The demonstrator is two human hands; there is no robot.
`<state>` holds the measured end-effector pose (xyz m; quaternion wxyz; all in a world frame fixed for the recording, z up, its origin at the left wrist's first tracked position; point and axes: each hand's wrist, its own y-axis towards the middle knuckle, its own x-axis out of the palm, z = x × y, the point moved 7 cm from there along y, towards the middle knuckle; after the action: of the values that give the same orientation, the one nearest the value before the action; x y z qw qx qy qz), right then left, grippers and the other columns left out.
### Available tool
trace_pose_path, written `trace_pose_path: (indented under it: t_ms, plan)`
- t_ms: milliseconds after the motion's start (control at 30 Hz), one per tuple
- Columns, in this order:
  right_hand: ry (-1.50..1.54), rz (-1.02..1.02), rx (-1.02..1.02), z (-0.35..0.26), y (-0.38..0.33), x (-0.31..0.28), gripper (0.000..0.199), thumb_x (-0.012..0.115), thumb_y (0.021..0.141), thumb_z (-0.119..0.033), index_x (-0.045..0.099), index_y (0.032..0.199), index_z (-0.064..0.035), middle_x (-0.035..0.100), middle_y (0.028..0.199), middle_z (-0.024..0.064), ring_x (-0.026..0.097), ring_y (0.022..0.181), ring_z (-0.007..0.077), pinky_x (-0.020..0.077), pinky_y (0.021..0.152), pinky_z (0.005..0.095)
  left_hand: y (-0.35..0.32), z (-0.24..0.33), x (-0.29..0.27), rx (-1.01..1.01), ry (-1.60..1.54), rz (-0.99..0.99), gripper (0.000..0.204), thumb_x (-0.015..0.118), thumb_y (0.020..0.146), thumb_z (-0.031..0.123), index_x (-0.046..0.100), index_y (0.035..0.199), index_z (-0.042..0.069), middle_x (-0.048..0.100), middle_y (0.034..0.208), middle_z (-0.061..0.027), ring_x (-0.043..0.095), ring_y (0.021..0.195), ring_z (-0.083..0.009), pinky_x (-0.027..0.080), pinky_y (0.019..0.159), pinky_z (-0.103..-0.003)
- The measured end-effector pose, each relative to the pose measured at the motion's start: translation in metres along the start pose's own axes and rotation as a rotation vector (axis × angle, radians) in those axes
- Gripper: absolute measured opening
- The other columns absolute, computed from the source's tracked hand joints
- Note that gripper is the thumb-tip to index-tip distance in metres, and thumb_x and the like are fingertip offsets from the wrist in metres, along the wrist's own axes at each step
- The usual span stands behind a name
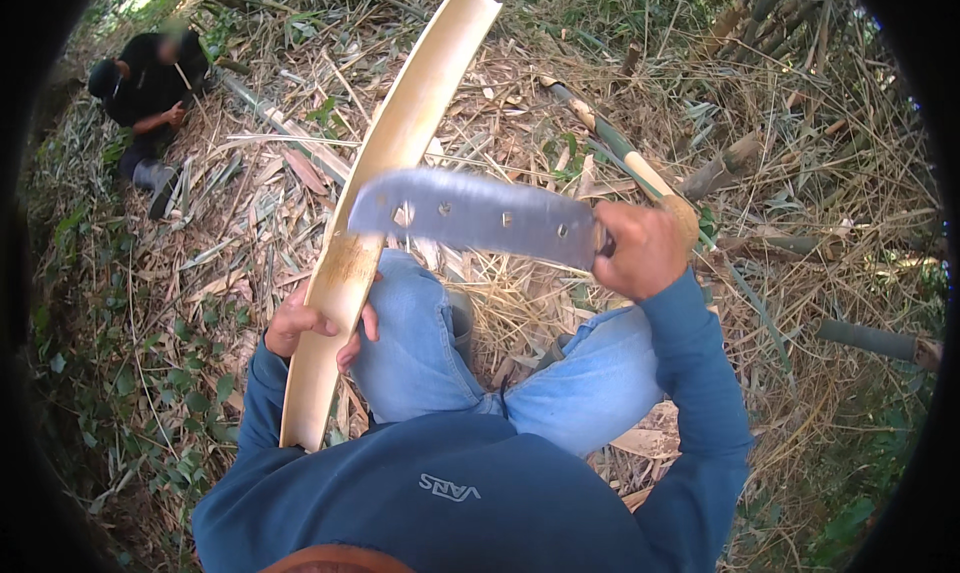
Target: The person uses a machete to split a long bamboo stalk into thinner strips. They hold the bamboo with one hand and repeatedly strike it with the machete to separate the layers.
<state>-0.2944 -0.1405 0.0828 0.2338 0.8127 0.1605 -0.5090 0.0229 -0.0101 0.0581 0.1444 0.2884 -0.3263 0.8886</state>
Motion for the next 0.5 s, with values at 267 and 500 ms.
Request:
trace_pose_path:
  t_ms: [267,500]
  plan:
    - [-0.004,0.028,0.082,0.034,0.003,-0.004,0.015,0.064,0.066,-0.012,0.064,0.080,-0.0056,0.063,0.067,0.0192,0.063,0.061,0.0387,0.0508,0.060,0.0466,0.002,-0.001,0.003,-0.057,-0.029,-0.034,0.077,0.052,0.067,0.000,0.031,0.141,-0.006,0.059,0.102,-0.0342,0.060,0.056,-0.0274,0.053,0.049,-0.038]
    - [-0.079,-0.028,0.108,0.041,0.003,-0.011,0.015,0.063,0.065,-0.012,0.064,0.079,-0.0050,0.062,0.065,0.0193,0.063,0.063,0.0397,0.0510,0.061,0.0481,-0.003,-0.008,0.006,-0.076,-0.027,-0.032,0.078,0.052,0.067,0.001,0.032,0.142,-0.007,0.060,0.102,-0.0347,0.061,0.056,-0.0271,0.053,0.050,-0.038]
